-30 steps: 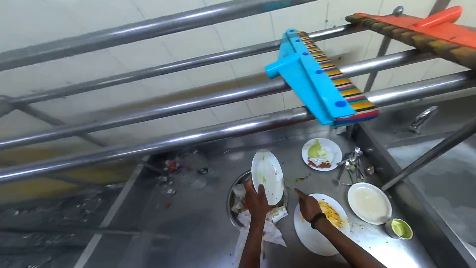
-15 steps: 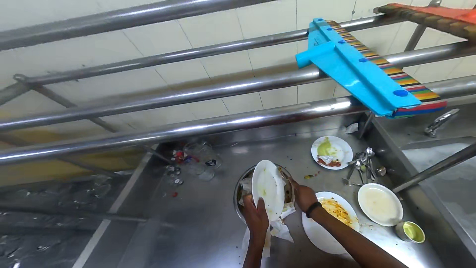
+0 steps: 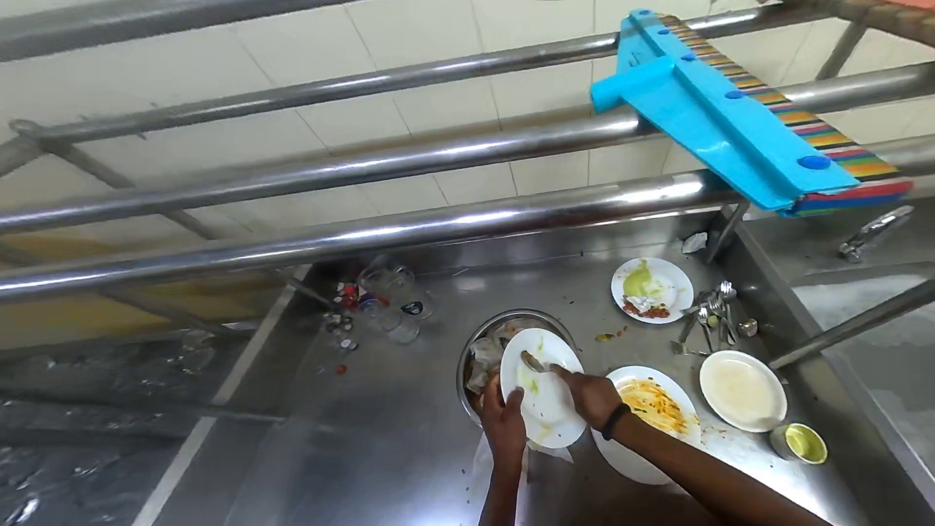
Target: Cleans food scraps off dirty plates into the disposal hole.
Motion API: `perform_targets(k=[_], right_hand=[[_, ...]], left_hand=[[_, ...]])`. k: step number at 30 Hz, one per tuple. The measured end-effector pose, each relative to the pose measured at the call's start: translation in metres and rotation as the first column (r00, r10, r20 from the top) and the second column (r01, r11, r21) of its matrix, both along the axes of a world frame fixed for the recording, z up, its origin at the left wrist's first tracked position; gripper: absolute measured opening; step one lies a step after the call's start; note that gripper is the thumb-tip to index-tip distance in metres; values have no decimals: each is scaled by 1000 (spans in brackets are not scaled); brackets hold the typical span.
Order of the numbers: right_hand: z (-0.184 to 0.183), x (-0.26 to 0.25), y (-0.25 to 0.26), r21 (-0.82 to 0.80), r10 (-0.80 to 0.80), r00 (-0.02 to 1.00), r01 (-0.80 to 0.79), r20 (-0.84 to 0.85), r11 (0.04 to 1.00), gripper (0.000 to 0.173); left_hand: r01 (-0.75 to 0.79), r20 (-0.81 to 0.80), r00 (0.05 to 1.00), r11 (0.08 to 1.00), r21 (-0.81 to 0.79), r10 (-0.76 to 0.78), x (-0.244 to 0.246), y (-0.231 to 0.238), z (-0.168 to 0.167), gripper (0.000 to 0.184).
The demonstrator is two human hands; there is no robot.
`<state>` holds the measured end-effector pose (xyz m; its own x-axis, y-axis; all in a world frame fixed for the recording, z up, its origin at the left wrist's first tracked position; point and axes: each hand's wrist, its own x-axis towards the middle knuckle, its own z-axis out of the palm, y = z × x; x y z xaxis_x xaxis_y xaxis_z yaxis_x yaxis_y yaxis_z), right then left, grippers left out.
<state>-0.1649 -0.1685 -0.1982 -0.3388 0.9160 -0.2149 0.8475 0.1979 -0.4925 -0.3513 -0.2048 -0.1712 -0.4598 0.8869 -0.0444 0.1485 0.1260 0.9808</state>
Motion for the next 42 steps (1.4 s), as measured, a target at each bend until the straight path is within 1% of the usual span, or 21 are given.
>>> perform_targets(k=[1, 3, 5, 8, 12, 15, 18, 19, 21, 23, 25, 27, 30, 32, 33, 34, 38, 39, 40, 41, 42], right_hand=[[-5, 5, 8, -11, -45, 998, 45, 37, 999, 58], [-17, 26, 23, -40, -201, 977, 204, 78, 978, 60], [-28, 54, 25, -42, -353, 934, 356, 59, 934, 56], [-29, 95, 8, -26, -521, 852, 521, -47, 853, 48], [-34, 145, -25, -68, -644, 757, 641, -106, 765, 44], [-37, 174, -51, -84, -719, 688, 714, -98, 695, 45], [-41, 191, -78, -120, -773, 631, 764, -70, 634, 40], [-46, 196, -86, -136, -784, 619, 773, -49, 619, 37], [-56, 201, -100, -154, -795, 606, 783, -28, 603, 34], [-65, 198, -110, -163, -801, 597, 788, -35, 594, 35], [-69, 190, -114, -187, -808, 587, 790, -48, 584, 35], [-69, 182, -116, -221, -808, 586, 781, -64, 584, 36], [-70, 181, -117, -230, -805, 588, 776, -76, 588, 38], [-70, 188, -119, -239, -816, 570, 782, -95, 575, 39], [-72, 192, -121, -224, -822, 558, 792, -113, 568, 39], [-74, 196, -123, -210, -828, 542, 801, -143, 560, 38], [-79, 207, -134, -178, -832, 484, 824, -270, 537, 36], [-79, 209, -136, -171, -826, 483, 823, -292, 541, 36], [-80, 210, -138, -165, -819, 487, 820, -304, 549, 36], [-79, 212, -142, -160, -811, 495, 814, -313, 559, 35], [-78, 213, -145, -154, -800, 504, 807, -325, 571, 35]], left_hand=[[8, 32, 999, 1000, -8, -8, 0, -1, 0, 43], [16, 80, 997, 1000, -22, -14, 1, -6, -1, 42], [22, 100, 995, 998, -51, -17, 3, -16, -4, 36], [66, 130, 990, 991, -118, -51, 8, -29, -20, 33], [141, 167, 980, 968, -206, -107, 25, -43, -60, 35], [184, 191, 972, 954, -236, -141, 42, -45, -76, 36], [234, 210, 960, 945, -229, -187, 53, -39, -95, 36], [262, 178, 959, 932, -249, -222, 55, -35, -99, 37], [325, 28, 940, 873, -364, -339, 58, -25, -102, 43], [343, -187, 849, 785, -517, -494, 62, -14, -96, 47], [341, -309, 701, 683, -646, -643, 70, -2, -86, 54], [345, -330, 552, 570, -746, -766, 79, 8, -78, 61], [355, -348, 363, 474, -806, -864, 94, 23, -75, 59], [376, -380, 275, 463, -803, -883, 108, 36, -73, 53], [400, -396, 267, 475, -784, -879, 117, 45, -70, 52], [439, -407, 291, 499, -747, -866, 126, 57, -68, 49], [573, -312, 517, 593, -566, -797, 168, 140, -74, 40], [588, -307, 552, 623, -516, -776, 176, 164, -82, 41], [598, -357, 566, 668, -442, -743, 183, 185, -90, 44], [591, -489, 566, 740, -321, -664, 192, 195, -92, 47], [542, -682, 574, 834, -98, -453, 205, 194, -85, 52]])
